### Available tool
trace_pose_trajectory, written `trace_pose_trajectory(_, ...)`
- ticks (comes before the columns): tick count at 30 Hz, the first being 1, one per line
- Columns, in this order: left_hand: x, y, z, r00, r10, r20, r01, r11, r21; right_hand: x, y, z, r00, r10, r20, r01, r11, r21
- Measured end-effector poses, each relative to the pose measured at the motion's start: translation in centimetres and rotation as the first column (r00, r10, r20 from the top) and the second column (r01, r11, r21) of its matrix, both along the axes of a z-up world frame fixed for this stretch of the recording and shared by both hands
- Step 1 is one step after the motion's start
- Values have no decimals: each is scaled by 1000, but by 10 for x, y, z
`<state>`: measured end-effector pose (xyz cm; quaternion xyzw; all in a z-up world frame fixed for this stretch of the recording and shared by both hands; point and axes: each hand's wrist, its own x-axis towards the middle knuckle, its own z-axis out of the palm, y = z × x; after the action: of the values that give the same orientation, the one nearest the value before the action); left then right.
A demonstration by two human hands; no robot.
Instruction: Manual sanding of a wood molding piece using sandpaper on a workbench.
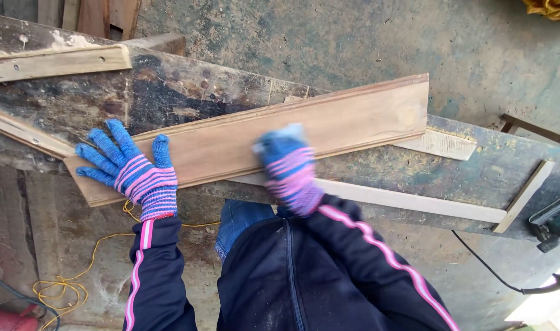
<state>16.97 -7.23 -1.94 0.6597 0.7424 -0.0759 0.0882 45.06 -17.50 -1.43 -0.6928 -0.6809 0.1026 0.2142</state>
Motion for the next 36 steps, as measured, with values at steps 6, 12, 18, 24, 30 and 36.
trace_pose_trajectory(6, -2, 4, 0, 1000, -11, -3, 11, 1000, 3, 38, -4, 1, 943, 63, -326, -110, 986, -128)
trace_pose_trajectory(12, 3, 8, 9, 999, 31, 30, -31, 1000, -7, 123, -35, -12, 965, -254, -57, 259, 960, 108)
trace_pose_trajectory(18, 2, 6, 12, 999, -18, 52, 18, 1000, -3, 10, 13, -18, 982, -168, 92, 170, 985, -24)
trace_pose_trajectory(24, -1, 7, 6, 998, -10, 69, 10, 1000, -3, 14, 30, -5, 970, 241, -33, -241, 971, 15)
trace_pose_trajectory(30, -4, 4, 7, 995, -22, 98, 18, 999, 38, 155, -23, -56, 878, -478, 1, 474, 871, 128)
trace_pose_trajectory(36, -9, 2, -1, 992, -61, 114, 49, 993, 104, -18, 22, -40, 957, -259, 130, 228, 950, 214)
